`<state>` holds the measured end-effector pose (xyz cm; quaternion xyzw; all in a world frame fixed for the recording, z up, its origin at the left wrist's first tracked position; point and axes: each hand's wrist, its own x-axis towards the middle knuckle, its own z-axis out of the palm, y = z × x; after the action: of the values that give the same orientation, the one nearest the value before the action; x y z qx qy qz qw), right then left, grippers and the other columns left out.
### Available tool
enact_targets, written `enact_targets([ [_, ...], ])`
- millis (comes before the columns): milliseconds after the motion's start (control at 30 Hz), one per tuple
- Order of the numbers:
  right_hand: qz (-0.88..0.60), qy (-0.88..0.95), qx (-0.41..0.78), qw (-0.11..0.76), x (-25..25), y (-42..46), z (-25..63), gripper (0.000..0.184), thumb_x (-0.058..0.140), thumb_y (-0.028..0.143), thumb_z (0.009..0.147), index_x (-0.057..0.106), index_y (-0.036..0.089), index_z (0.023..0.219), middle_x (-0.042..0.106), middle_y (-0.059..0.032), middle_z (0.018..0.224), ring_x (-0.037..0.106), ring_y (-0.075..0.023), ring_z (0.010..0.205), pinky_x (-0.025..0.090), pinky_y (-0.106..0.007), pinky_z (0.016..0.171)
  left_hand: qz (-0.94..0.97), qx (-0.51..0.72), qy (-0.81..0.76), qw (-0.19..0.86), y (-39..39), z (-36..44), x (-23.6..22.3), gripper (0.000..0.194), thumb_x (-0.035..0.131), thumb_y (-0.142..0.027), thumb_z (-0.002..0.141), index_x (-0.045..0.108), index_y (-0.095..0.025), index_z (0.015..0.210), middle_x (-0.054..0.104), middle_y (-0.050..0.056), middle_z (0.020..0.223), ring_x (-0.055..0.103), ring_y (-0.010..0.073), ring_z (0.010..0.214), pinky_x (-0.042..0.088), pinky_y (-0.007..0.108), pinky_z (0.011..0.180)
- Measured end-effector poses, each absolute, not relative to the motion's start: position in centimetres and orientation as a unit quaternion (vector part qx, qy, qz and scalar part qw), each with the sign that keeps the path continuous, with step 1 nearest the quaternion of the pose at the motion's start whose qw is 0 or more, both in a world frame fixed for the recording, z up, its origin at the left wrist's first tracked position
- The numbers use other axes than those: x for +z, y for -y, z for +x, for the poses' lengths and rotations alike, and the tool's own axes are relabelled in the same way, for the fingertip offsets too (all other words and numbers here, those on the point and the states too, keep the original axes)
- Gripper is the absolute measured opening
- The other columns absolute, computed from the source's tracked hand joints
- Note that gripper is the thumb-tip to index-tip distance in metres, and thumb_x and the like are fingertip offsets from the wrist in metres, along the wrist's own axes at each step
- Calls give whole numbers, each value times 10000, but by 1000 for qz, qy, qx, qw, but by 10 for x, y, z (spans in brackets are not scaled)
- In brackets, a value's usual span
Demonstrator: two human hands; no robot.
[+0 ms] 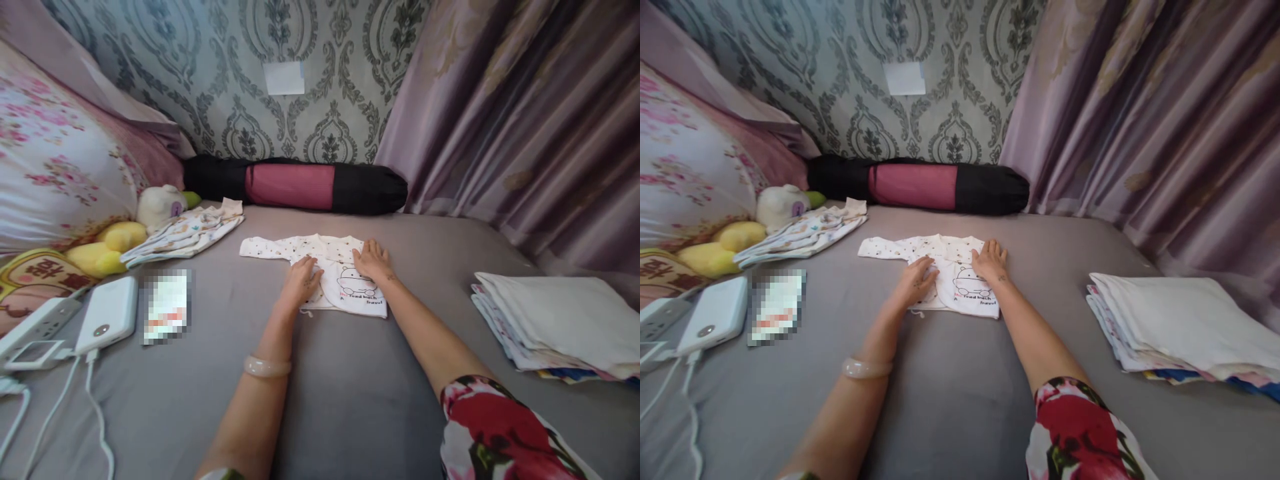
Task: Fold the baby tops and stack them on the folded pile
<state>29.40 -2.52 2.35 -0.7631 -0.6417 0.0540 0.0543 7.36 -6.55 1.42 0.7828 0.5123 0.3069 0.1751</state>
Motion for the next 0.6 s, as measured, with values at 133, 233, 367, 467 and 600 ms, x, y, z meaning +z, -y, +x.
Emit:
enact_targets([
  [133,-706,700,42,92,29,28,261,632,185,402,989,270,40,1500,193,-169,1586,145,-276,1461,60,-492,1170,762,341,-516,189,64,70,16,311,506,-248,887,602,-174,1174,609,143,1263,544,262,1223,403,422,1076],
  [233,-647,753,71,96,31,23,231,632,170,410,993,238,60,1515,183,-132,1596,110,-236,1473,52,-460,1180,740,350,-538,203,63,68,16,325,482,-198,877,606,-176,1177,630,132,1237,584,245,1162,432,408,1044],
  [367,-609,784,95,77,32,8,203,632,186,421,993,236,74,1519,173,-111,1600,103,-219,1476,45,-449,1185,697,365,-583,204,61,62,18,345,441,-168,869,635,-191,1154,673,111,1165,619,236,1093,452,403,1012],
  [467,-610,784,97,61,29,-3,194,631,196,413,991,242,67,1517,172,-115,1600,103,-221,1477,50,-450,1185,659,371,-619,213,59,56,21,342,438,-148,842,671,-186,1090,700,113,1100,636,246,1048,455,411,1000],
  [600,-614,781,101,43,24,-9,191,631,189,413,991,245,66,1515,180,-118,1598,117,-231,1474,75,-443,1183,578,425,-653,243,52,46,24,285,497,-143,778,692,-212,974,719,93,1023,640,262,1032,454,423,989],
])
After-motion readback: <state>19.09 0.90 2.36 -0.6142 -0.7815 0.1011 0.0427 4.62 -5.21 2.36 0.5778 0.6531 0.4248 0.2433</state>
